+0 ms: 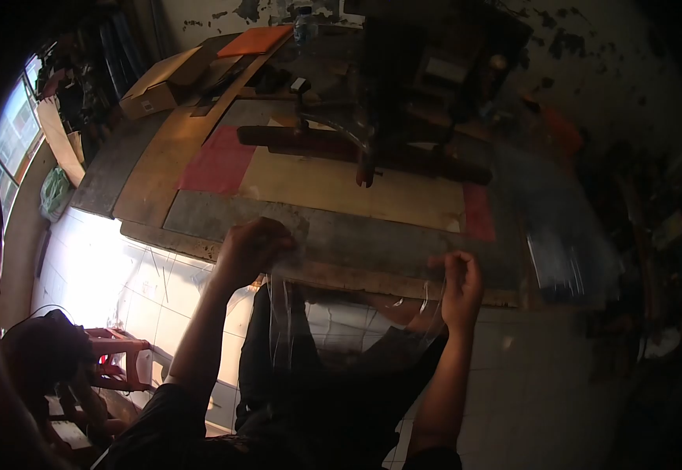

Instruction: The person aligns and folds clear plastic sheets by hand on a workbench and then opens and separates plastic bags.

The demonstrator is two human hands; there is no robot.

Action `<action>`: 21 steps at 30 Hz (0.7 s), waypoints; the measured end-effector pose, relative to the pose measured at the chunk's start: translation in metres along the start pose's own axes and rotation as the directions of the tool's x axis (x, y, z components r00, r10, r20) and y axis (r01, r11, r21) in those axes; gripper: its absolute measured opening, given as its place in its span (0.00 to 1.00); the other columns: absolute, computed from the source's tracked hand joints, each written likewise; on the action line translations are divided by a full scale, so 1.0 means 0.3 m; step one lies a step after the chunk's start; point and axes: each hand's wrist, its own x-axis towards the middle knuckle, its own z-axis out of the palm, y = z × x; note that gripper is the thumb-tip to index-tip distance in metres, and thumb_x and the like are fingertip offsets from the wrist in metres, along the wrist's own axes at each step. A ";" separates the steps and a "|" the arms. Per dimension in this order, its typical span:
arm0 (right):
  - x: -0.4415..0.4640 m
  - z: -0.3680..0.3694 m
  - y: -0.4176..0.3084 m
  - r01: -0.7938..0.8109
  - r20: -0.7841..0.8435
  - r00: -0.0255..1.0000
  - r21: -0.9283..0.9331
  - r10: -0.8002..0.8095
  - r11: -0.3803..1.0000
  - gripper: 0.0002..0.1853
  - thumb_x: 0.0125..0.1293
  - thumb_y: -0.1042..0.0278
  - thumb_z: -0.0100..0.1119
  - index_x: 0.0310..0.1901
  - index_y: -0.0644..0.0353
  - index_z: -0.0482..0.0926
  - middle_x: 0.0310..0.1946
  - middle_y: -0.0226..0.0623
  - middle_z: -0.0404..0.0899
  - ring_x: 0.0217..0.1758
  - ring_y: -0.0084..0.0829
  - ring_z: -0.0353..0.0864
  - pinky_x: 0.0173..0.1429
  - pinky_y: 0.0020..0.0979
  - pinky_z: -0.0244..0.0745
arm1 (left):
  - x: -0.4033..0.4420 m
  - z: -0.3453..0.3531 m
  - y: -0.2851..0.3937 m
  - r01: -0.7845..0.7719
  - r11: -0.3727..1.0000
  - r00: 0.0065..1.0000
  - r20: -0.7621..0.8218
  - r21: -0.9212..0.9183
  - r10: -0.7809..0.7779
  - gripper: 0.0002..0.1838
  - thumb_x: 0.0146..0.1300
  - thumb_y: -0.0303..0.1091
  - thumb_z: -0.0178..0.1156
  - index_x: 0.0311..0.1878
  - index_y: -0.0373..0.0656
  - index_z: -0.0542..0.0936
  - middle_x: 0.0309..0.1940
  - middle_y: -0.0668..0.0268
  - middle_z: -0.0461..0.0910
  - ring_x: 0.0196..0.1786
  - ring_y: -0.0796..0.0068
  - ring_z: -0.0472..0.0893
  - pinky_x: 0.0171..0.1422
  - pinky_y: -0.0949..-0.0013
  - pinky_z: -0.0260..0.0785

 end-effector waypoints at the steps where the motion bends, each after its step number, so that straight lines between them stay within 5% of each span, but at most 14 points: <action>1: -0.004 -0.002 0.014 -0.017 -0.011 1.000 0.001 0.017 1.000 0.11 0.85 0.63 0.54 0.52 0.63 0.77 0.40 0.35 0.87 0.46 0.25 0.87 0.58 0.30 0.77 | 0.001 0.004 0.004 0.075 0.997 0.997 -0.006 0.010 -0.075 0.08 0.70 0.31 0.71 0.49 0.42 0.86 0.36 0.61 0.91 0.39 0.71 0.92 0.44 0.66 0.82; 4: -0.004 0.007 0.026 -0.048 -0.038 0.998 0.019 0.048 0.999 0.11 0.84 0.62 0.56 0.51 0.62 0.78 0.39 0.33 0.88 0.45 0.22 0.86 0.55 0.27 0.76 | -0.005 0.004 0.021 0.227 0.963 0.974 0.009 -0.149 -0.228 0.08 0.73 0.32 0.67 0.51 0.43 0.86 0.36 0.62 0.91 0.40 0.72 0.92 0.44 0.66 0.81; 8: 0.002 0.017 0.011 -0.138 -0.076 0.987 0.054 0.142 0.989 0.11 0.83 0.61 0.60 0.51 0.62 0.81 0.38 0.31 0.89 0.43 0.20 0.86 0.53 0.25 0.75 | -0.006 0.001 0.026 0.263 0.964 0.965 -0.006 -0.040 -0.264 0.11 0.74 0.32 0.65 0.56 0.44 0.86 0.36 0.63 0.92 0.41 0.72 0.92 0.46 0.67 0.81; 10: 0.005 0.021 0.013 -0.132 -0.078 0.987 0.075 0.138 0.988 0.12 0.82 0.61 0.60 0.52 0.63 0.81 0.36 0.31 0.88 0.42 0.20 0.86 0.53 0.25 0.75 | -0.014 0.009 -0.001 0.173 0.977 0.985 -0.004 -0.123 -0.175 0.16 0.73 0.37 0.68 0.61 0.51 0.86 0.38 0.60 0.92 0.43 0.68 0.93 0.47 0.66 0.83; 21: 0.009 0.024 0.006 -0.152 -0.090 0.982 0.130 0.164 0.980 0.13 0.82 0.60 0.60 0.49 0.64 0.80 0.31 0.32 0.85 0.40 0.23 0.86 0.55 0.29 0.78 | -0.006 -0.019 0.022 0.179 0.947 0.984 0.054 -0.268 -0.171 0.22 0.69 0.30 0.72 0.65 0.46 0.83 0.37 0.64 0.93 0.44 0.75 0.92 0.51 0.70 0.81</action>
